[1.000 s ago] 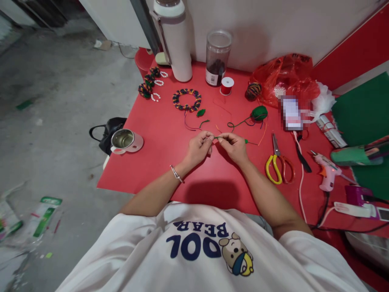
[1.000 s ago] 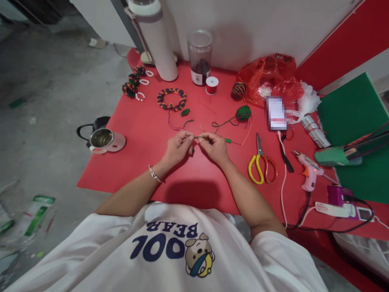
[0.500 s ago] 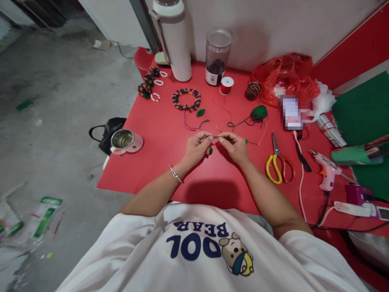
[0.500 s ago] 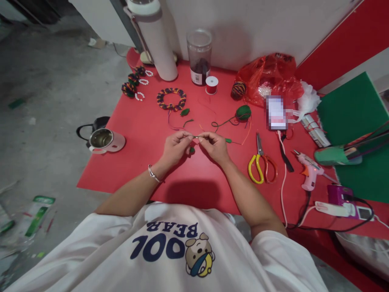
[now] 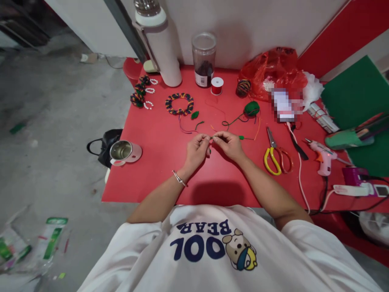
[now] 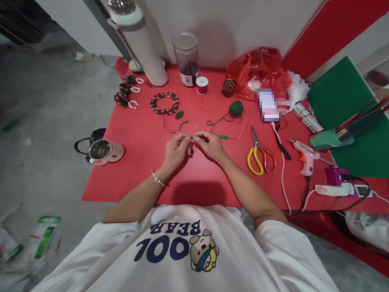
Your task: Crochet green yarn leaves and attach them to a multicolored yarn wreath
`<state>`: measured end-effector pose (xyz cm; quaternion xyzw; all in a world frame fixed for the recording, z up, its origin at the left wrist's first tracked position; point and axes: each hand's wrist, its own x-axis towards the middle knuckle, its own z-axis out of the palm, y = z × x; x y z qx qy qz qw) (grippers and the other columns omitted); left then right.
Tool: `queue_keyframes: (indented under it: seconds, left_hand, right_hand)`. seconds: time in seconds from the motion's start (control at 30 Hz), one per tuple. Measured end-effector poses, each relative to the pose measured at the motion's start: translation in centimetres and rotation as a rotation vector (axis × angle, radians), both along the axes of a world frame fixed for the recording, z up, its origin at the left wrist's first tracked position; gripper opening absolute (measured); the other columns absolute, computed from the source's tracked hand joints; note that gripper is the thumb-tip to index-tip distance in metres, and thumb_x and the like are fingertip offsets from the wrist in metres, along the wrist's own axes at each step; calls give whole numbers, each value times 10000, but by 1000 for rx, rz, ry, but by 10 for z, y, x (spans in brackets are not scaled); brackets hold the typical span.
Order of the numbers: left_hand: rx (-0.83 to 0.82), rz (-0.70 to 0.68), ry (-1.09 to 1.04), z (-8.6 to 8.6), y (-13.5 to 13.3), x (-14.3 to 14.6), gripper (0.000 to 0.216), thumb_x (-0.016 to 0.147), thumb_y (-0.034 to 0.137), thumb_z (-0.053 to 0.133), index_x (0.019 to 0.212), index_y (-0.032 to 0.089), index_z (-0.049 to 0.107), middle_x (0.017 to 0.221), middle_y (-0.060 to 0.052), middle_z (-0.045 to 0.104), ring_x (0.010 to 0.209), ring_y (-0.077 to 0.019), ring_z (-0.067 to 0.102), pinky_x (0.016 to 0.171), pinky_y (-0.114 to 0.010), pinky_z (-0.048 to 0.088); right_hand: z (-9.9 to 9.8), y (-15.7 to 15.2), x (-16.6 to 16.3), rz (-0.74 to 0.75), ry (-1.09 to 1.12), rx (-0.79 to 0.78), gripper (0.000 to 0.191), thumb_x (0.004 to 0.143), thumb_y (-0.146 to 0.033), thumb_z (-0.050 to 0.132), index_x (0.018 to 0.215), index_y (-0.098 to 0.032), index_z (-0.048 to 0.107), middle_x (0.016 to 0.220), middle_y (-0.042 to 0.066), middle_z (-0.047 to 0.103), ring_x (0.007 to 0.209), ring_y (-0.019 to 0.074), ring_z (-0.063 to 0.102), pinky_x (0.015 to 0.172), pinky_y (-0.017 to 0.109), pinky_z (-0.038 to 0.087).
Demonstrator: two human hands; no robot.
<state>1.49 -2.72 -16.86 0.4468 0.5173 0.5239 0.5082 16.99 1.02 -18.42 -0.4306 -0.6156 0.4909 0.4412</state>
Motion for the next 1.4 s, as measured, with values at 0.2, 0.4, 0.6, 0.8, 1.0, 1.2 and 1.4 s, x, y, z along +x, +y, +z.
queue_keyframes:
  seconds: [0.2,0.4,0.6,0.8,1.0,1.2,1.4]
  left_hand:
    - [-42,-52,-13,-4,0,-3,286,905,476,704,967,204,643,453,77,568,389,-115,526,477,-230,456]
    - [-56,-69,-7,-2,1,-3,306,909,507,676,913,209,608,451,72,564,399,-113,529,485,-222,437]
    - [-135,-183,-106,-1,2,-7,282,918,470,649,853,196,634,516,16,638,434,-111,543,492,-221,420]
    - [-128,-151,-102,1,1,-2,294,861,480,707,839,197,631,496,35,614,423,-112,545,505,-232,442]
    - [-60,-93,28,6,-2,1,282,871,456,710,888,177,673,578,31,648,476,-95,575,510,-214,481]
    - [-126,-121,-50,6,-3,1,394,845,545,723,942,172,643,601,30,666,360,-96,514,364,-228,439]
    - [-105,-78,-58,6,-4,2,345,824,501,755,902,180,655,621,39,652,365,-72,485,373,-216,435]
  right_hand:
    - [4,0,0,34,10,37,200,924,-390,636,850,-208,674,806,12,700,753,151,621,767,308,520]
    - [9,-4,1,27,14,-4,207,924,-400,639,873,-202,663,812,16,705,754,152,616,751,302,517]
    - [11,-6,-1,10,76,-27,237,930,-436,639,850,-213,634,752,-12,652,652,123,557,677,283,506]
    - [7,-9,-2,-65,196,-119,300,870,-463,744,1038,-218,699,839,-11,692,688,112,609,694,280,545]
    - [-1,-12,-1,-72,297,-157,494,743,-389,865,1185,-232,712,942,2,733,816,127,693,810,299,594]
    - [-2,-12,1,-133,199,-117,473,788,-401,823,1216,-225,726,954,28,758,797,144,701,775,323,604]
    - [-2,-13,0,-91,247,-116,532,766,-385,851,1255,-240,702,976,18,745,795,133,690,738,300,591]
